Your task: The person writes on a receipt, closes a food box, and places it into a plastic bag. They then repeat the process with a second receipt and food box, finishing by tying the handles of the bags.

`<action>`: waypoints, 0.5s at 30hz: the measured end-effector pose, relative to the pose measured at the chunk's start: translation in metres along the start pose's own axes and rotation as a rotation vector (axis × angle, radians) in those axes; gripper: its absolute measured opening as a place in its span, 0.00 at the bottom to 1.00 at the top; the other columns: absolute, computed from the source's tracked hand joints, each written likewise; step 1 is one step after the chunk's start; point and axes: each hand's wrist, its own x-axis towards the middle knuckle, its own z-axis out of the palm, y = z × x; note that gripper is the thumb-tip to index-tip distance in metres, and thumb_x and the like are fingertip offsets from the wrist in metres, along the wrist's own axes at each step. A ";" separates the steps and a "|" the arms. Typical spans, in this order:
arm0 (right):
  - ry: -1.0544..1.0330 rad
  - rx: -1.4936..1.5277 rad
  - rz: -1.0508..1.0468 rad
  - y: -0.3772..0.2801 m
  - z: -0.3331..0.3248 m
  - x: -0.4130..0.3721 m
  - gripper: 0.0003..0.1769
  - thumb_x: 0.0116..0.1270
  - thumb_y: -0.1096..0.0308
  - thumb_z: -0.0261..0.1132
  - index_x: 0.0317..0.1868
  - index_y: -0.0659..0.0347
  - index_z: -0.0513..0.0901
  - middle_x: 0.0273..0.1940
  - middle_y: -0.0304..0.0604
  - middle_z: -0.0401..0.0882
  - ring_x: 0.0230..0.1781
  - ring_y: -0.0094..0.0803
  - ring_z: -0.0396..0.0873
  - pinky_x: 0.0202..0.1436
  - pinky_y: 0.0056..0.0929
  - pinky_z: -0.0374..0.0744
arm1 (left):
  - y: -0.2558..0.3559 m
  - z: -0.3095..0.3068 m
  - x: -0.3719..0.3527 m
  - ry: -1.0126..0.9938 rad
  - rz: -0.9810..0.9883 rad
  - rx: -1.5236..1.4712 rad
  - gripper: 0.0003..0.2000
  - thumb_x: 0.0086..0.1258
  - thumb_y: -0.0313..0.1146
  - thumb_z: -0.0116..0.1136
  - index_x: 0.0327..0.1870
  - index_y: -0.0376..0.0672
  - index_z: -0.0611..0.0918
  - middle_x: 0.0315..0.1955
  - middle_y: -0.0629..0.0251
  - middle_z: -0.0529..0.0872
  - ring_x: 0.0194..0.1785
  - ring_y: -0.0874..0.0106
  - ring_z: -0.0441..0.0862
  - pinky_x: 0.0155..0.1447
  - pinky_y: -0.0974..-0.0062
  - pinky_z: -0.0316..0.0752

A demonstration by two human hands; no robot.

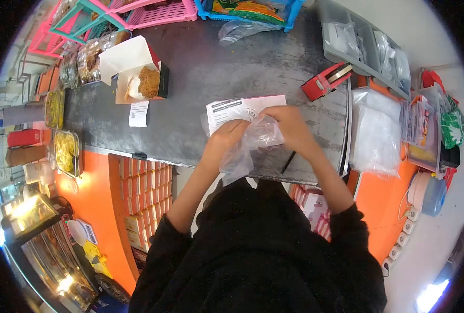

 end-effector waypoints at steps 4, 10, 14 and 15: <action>-0.048 -0.562 0.024 0.004 -0.006 -0.013 0.07 0.51 0.68 0.63 0.29 0.63 0.80 0.29 0.46 0.79 0.29 0.39 0.79 0.34 0.33 0.77 | 0.012 0.000 0.000 0.001 -0.038 0.045 0.19 0.48 0.20 0.54 0.45 0.38 0.78 0.40 0.59 0.80 0.45 0.60 0.79 0.46 0.68 0.76; -0.117 -0.790 -0.012 0.008 0.009 -0.008 0.07 0.54 0.65 0.62 0.27 0.60 0.78 0.34 0.45 0.75 0.40 0.41 0.75 0.36 0.38 0.78 | 0.008 0.010 0.006 0.099 -0.100 0.115 0.16 0.44 0.18 0.55 0.39 0.37 0.79 0.41 0.64 0.78 0.43 0.60 0.75 0.42 0.65 0.72; 0.195 -0.854 0.076 -0.009 0.016 -0.016 0.14 0.59 0.60 0.58 0.42 0.59 0.77 0.34 0.45 0.75 0.38 0.43 0.76 0.35 0.39 0.77 | 0.007 0.006 0.002 0.127 -0.097 -0.004 0.15 0.45 0.18 0.56 0.37 0.35 0.78 0.42 0.59 0.78 0.46 0.55 0.75 0.47 0.63 0.71; 0.216 -0.792 0.088 -0.018 0.021 -0.022 0.18 0.59 0.59 0.58 0.47 0.58 0.74 0.35 0.45 0.76 0.38 0.43 0.76 0.36 0.40 0.77 | 0.006 0.002 0.000 0.103 -0.102 -0.147 0.15 0.45 0.18 0.56 0.38 0.34 0.78 0.42 0.57 0.77 0.46 0.54 0.75 0.49 0.61 0.71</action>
